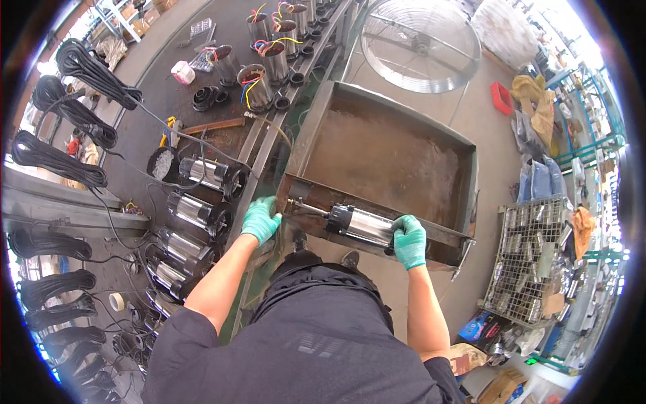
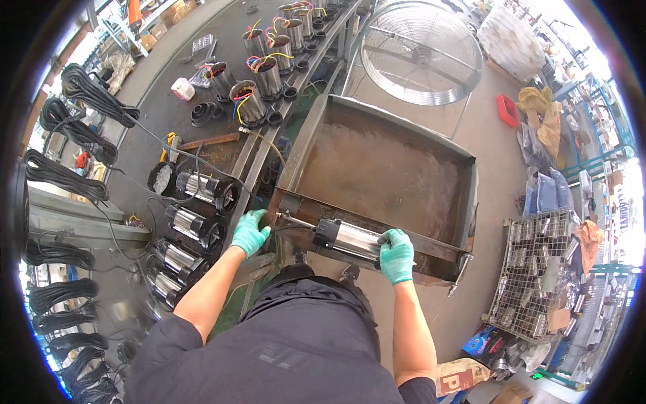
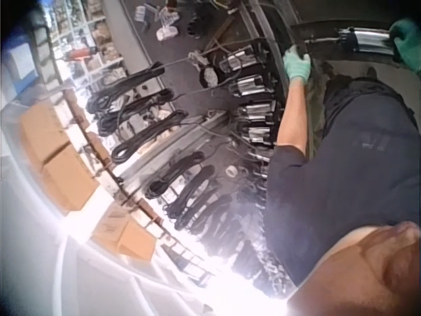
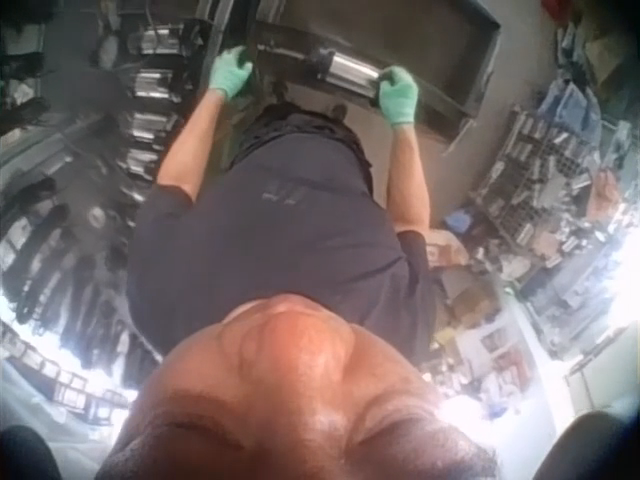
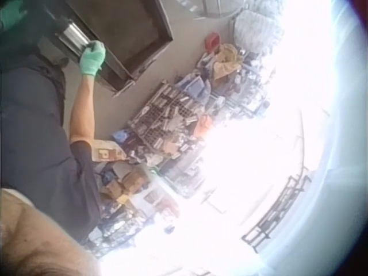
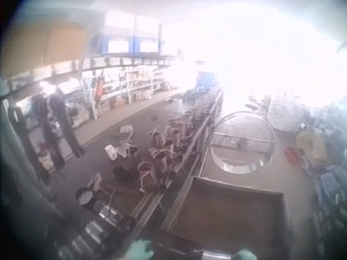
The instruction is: The person submerges an electronic pump into a tank of water, rotates it to different sides, and lifts it back out to place it with others on a workbench.
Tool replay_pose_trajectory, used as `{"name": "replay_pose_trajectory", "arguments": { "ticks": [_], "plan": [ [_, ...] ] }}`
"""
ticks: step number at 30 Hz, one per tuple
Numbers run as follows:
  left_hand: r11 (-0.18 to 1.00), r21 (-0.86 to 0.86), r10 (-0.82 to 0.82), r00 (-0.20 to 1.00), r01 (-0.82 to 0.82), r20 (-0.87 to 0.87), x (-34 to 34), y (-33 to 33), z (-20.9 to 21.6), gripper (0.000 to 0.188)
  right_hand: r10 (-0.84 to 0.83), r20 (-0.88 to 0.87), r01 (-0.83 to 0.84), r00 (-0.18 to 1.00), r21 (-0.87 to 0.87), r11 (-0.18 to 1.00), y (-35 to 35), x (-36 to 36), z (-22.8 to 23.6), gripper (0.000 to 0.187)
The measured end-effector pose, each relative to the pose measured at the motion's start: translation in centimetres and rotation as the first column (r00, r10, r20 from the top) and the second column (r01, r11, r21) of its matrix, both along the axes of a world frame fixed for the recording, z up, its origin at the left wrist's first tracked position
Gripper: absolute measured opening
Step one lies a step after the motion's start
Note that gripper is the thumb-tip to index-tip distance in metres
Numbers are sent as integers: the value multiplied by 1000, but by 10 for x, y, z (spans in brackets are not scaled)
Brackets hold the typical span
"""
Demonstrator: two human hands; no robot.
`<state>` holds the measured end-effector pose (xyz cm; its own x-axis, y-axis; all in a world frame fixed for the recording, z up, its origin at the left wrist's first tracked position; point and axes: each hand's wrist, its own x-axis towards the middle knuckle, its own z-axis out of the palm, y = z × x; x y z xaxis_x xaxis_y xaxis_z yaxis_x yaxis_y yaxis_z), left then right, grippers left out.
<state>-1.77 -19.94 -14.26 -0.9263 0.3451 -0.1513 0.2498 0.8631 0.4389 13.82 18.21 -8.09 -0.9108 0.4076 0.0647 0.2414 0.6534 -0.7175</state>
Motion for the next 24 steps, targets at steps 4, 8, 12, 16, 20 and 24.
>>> {"name": "replay_pose_trajectory", "arguments": {
  "ticks": [4, 8, 12, 16, 20, 24],
  "plan": [
    [900, 398, -251, 958, 179, 138, -33, 31, 22, 49, -5, -54, 11, 999, 100, 995, -3, -6, 5, 14],
    [906, 338, -340, 915, 256, 218, -46, 39, 13, 40, -3, -93, 19, 996, 174, 985, -6, -3, -7, 16],
    [896, 356, -363, 901, 267, 238, -42, 28, -4, 37, -8, -69, 19, 998, 170, 985, -15, 2, -2, 15],
    [929, 345, -119, 773, -135, 623, -46, 50, -12, 36, -32, -56, 42, 998, 187, 981, -15, 5, -3, 15],
    [884, 222, 14, 497, -412, 868, -51, 54, -16, 33, -37, -31, 42, 999, 192, 980, -16, 3, -2, 15],
    [910, 356, -329, 893, 212, 308, -42, 40, 3, 39, -38, -15, 40, 999, 189, 981, -14, 1, -6, 14]
  ]
}}
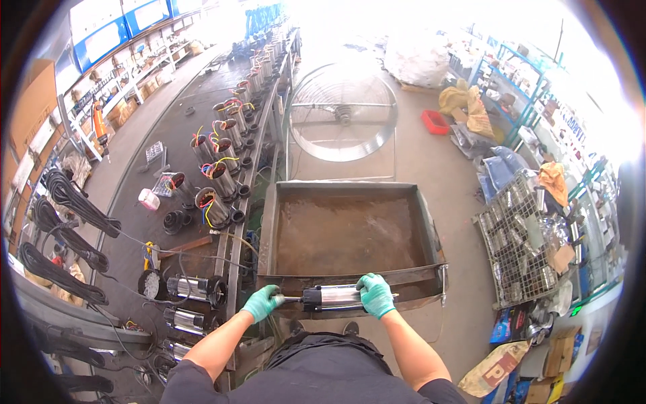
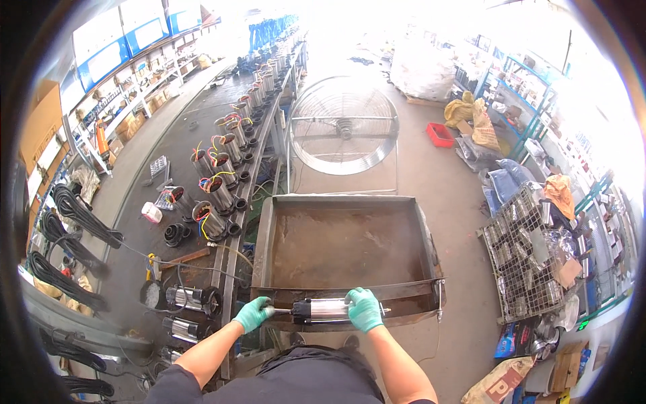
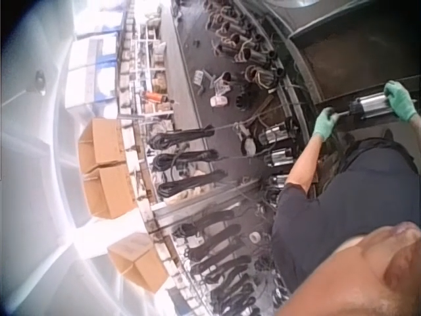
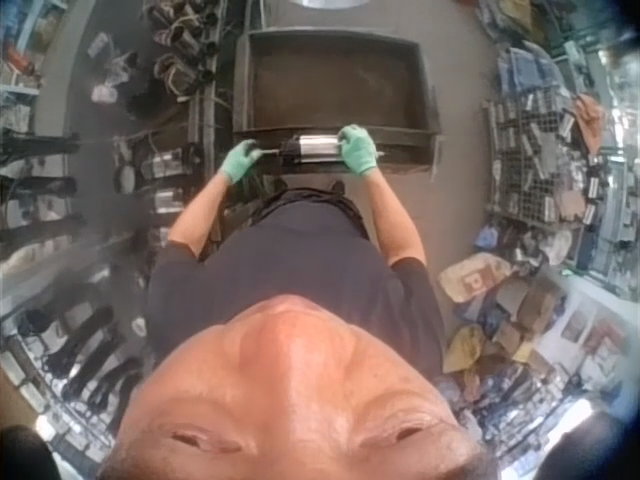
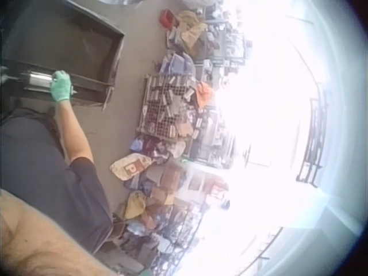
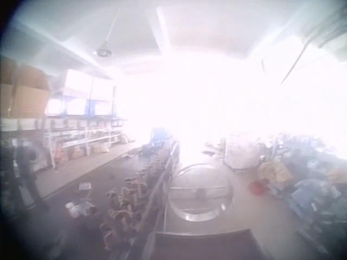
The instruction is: The person submerges an electronic pump into a tank of water, rotates it to different sides, and lifts it back out to place it with others on a workbench.
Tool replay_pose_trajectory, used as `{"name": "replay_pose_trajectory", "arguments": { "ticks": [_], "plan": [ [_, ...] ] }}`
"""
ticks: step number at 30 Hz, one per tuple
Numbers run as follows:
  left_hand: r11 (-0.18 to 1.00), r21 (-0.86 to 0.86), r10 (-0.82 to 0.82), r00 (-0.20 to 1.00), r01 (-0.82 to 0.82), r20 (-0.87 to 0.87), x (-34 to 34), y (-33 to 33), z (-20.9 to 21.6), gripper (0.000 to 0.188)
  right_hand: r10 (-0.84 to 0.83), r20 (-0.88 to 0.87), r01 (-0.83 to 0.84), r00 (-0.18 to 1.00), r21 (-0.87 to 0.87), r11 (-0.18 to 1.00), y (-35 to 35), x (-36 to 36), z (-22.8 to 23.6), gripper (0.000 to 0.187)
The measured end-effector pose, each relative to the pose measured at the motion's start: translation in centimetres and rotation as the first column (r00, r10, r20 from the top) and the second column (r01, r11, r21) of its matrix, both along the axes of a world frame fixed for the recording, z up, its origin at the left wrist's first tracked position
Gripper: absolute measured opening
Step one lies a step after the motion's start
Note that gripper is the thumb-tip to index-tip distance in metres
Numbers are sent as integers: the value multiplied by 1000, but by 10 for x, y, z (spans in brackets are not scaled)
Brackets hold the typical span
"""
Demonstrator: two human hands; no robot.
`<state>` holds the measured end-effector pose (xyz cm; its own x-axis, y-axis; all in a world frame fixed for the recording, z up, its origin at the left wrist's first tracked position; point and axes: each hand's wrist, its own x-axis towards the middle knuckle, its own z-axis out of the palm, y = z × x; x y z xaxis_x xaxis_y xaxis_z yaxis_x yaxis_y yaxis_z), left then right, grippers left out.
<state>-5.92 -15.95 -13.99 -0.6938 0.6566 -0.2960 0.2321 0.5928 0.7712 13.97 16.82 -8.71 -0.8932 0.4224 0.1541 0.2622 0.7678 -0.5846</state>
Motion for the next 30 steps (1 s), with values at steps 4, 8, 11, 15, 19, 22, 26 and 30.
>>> {"name": "replay_pose_trajectory", "arguments": {
  "ticks": [4, 8, 11, 15, 19, 22, 26, 30],
  "plan": [
    [893, -199, -448, 747, 405, -492, -5, -7, 23, 47, -1, 0, 1, 1000, -6, 1000, 0, -2, 6, 14],
    [977, -28, -211, 976, 210, -59, -18, -10, -12, 40, 13, 1, -13, 1000, -15, 1000, 0, -3, 4, 13],
    [958, -143, 265, 579, -249, 771, -23, 11, -6, 43, 9, -1, -9, 1000, -20, 1000, 1, -1, 2, 13],
    [957, -87, 269, 737, -276, 621, -4, 12, 10, 40, 20, -13, -21, 1000, -26, 999, 1, 0, 6, 13],
    [924, 120, -223, 767, 362, -602, 2, -13, 2, 33, 9, -3, -9, 1000, -23, 1000, -2, 1, 6, 13],
    [984, 111, -109, 966, 138, -235, 1, -9, -2, 27, 0, -44, -1, 999, -18, 1000, -2, -1, 9, 14],
    [916, -123, 370, 684, -383, 629, -5, 10, -14, 37, 23, -17, -23, 1000, -26, 999, -2, -3, 8, 13],
    [949, -59, 299, 819, -311, 491, -3, 9, -17, 36, 23, -26, -24, 999, -27, 999, 0, 0, 9, 13]
  ]
}}
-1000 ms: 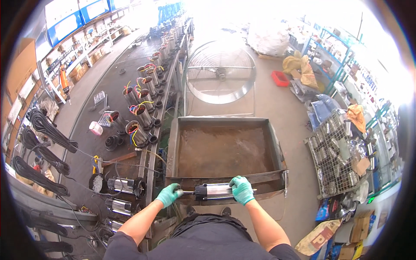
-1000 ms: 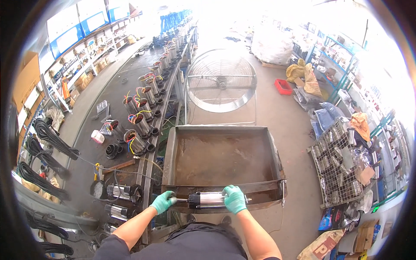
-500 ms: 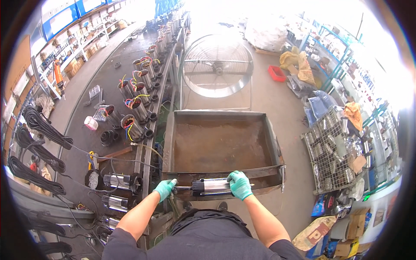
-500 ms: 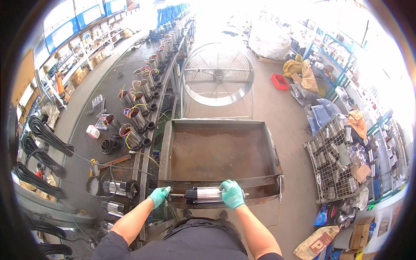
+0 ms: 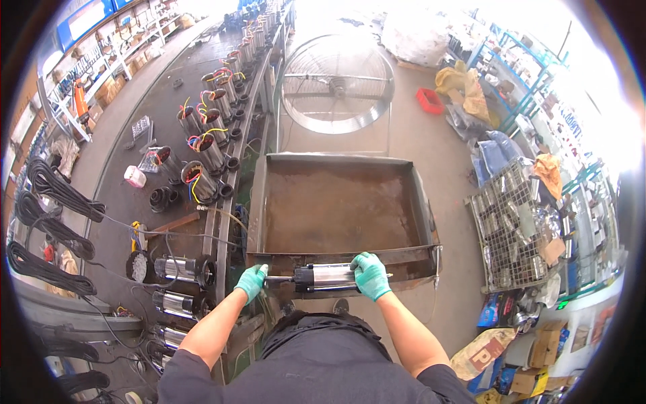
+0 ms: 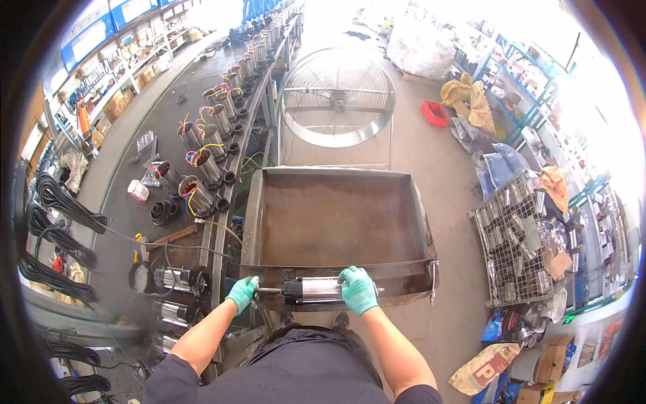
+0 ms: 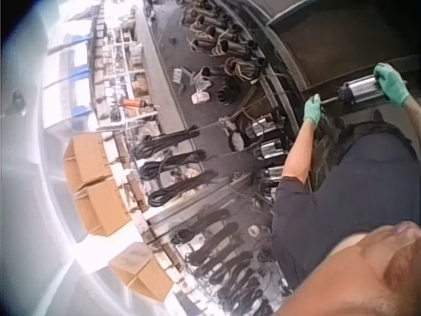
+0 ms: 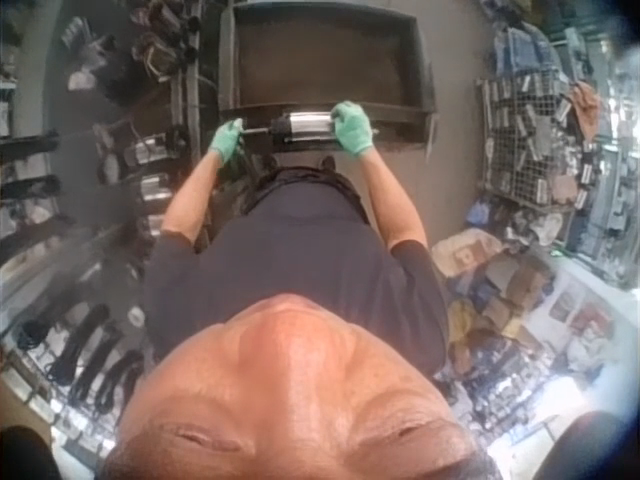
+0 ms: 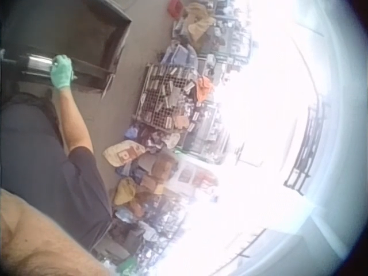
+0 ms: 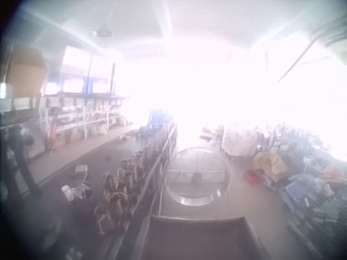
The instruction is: The person submerges an electronic pump into a tank of water, rotates it to different sides, and lifts it back out to place it with others on a workbench.
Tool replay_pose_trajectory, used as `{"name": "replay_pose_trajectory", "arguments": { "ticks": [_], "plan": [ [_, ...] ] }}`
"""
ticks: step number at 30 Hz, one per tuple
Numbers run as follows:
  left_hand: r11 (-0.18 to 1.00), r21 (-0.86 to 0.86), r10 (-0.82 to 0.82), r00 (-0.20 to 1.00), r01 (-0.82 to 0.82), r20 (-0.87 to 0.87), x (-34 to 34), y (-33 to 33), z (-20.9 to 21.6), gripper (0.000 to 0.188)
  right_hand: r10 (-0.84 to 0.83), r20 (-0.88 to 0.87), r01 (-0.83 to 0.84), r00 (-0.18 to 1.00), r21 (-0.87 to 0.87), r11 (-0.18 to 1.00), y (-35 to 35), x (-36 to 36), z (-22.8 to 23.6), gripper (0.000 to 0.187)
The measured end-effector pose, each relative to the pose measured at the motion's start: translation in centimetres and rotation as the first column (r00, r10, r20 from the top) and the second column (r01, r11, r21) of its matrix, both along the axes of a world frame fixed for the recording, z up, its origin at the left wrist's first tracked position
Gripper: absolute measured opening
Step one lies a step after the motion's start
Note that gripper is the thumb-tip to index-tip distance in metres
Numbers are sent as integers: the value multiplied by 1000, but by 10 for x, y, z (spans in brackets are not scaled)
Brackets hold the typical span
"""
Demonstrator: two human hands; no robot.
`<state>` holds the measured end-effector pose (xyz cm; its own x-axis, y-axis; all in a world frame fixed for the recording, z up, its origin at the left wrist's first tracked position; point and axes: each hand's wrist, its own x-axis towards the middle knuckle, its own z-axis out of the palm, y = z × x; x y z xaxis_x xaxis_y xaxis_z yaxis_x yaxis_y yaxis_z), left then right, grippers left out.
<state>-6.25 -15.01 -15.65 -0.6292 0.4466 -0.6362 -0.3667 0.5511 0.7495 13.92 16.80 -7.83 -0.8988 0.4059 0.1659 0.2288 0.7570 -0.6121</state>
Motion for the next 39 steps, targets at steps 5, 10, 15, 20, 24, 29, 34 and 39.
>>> {"name": "replay_pose_trajectory", "arguments": {
  "ticks": [5, 10, 15, 20, 24, 29, 34, 39],
  "plan": [
    [781, -329, -532, 291, 531, -795, 4, -19, 36, 46, -8, 15, 8, 1000, 27, 1000, 1, 0, 0, 12],
    [970, 79, -209, 956, 229, -205, -8, -14, 4, 36, 7, 9, -8, 1000, 37, 999, -2, -5, 6, 12],
    [985, 63, 131, 931, -162, 340, -10, -2, 15, 37, -12, 35, 11, 999, 17, 1000, -2, -4, 9, 12],
    [917, 153, -121, 625, 367, -771, 9, -20, 2, 31, -16, 22, 16, 1000, 14, 1000, -1, -4, 11, 11],
    [983, 60, -136, 911, 172, -388, 12, -11, 13, 29, -14, 18, 14, 1000, 38, 999, 1, -1, 4, 12],
    [959, 151, 190, 940, -239, 282, 10, -5, 8, 23, 5, 2, -6, 1000, 39, 999, -3, -3, 0, 15],
    [900, 342, 213, 956, -272, 201, 27, -16, 4, 21, 18, -18, -17, 1000, 21, 1000, 2, -2, 6, 15],
    [963, 103, 224, 954, -248, 198, 11, -20, 5, 37, 23, -7, -23, 1000, -17, 1000, 3, -3, 7, 15]
  ]
}}
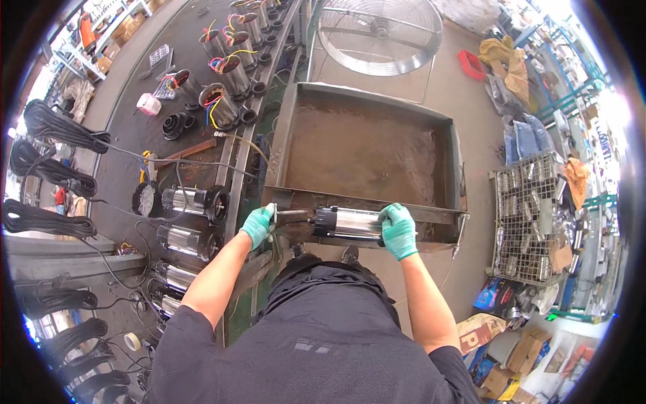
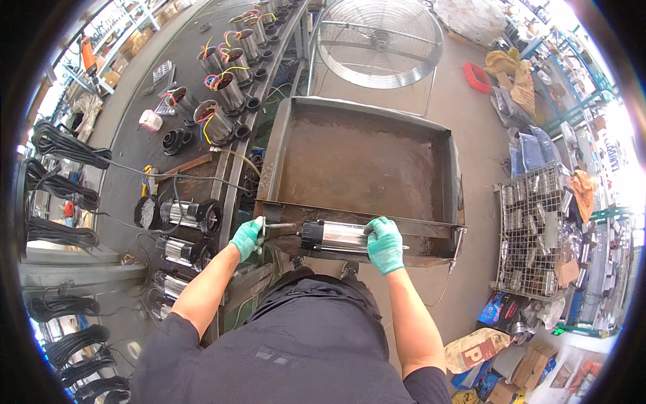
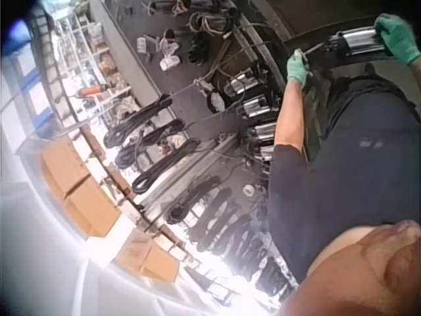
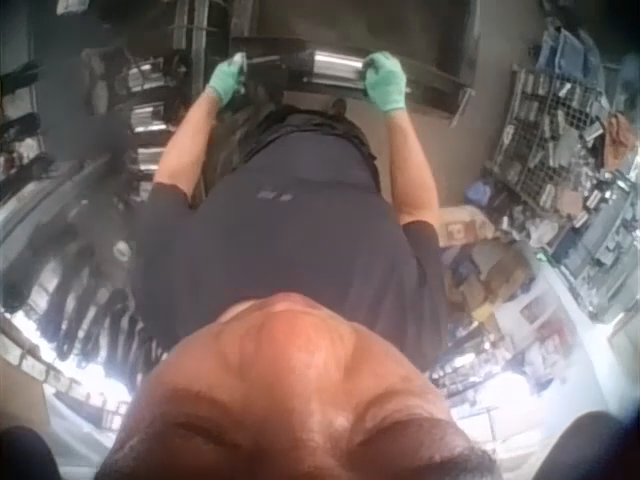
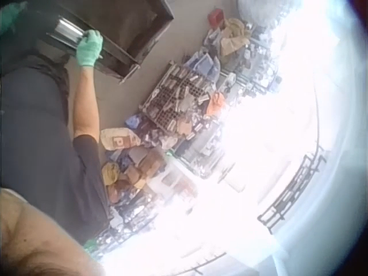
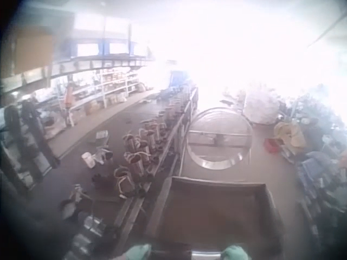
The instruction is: The person submerges an electronic pump into a tank of water, rotates it to different sides, and lifts it back out to place it with others on a workbench.
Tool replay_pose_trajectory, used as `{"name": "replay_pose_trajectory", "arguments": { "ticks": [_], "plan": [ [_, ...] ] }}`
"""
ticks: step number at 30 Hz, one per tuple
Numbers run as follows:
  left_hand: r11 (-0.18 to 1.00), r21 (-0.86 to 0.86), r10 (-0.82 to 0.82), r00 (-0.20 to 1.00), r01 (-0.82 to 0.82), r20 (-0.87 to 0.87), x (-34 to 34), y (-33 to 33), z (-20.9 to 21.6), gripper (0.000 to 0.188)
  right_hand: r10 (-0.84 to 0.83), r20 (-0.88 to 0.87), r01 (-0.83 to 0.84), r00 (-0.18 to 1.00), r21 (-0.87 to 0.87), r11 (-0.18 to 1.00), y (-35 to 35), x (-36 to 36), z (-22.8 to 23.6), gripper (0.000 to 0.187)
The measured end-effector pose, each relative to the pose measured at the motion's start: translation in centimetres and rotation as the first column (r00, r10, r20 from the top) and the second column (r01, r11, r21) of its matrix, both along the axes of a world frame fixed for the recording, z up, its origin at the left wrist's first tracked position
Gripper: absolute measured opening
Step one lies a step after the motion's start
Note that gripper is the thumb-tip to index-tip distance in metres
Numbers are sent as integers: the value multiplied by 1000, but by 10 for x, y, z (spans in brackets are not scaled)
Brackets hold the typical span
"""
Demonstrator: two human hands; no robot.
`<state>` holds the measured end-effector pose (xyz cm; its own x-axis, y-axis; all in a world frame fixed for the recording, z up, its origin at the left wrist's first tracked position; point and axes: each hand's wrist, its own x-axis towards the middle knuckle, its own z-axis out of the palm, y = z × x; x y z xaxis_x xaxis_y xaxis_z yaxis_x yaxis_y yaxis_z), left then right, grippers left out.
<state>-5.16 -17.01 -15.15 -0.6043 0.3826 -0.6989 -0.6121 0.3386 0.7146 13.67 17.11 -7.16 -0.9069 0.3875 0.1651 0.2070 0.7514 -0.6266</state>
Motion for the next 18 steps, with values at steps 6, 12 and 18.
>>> {"name": "replay_pose_trajectory", "arguments": {
  "ticks": [6, 12, 18],
  "plan": [
    [983, -82, 172, 983, -167, 59, -22, 6, -6, 44, -15, -5, 15, 1000, 14, 1000, -2, 5, -1, 14],
    [945, -212, 265, 963, -250, 43, -7, 17, 13, 50, 66, 32, -64, 997, -63, 996, 9, 3, 1, 11],
    [965, -181, -261, 666, 189, -698, 40, 57, 27, 51, -302, 65, 299, 951, -436, 849, 86, 24, 6, 33]
  ]
}}
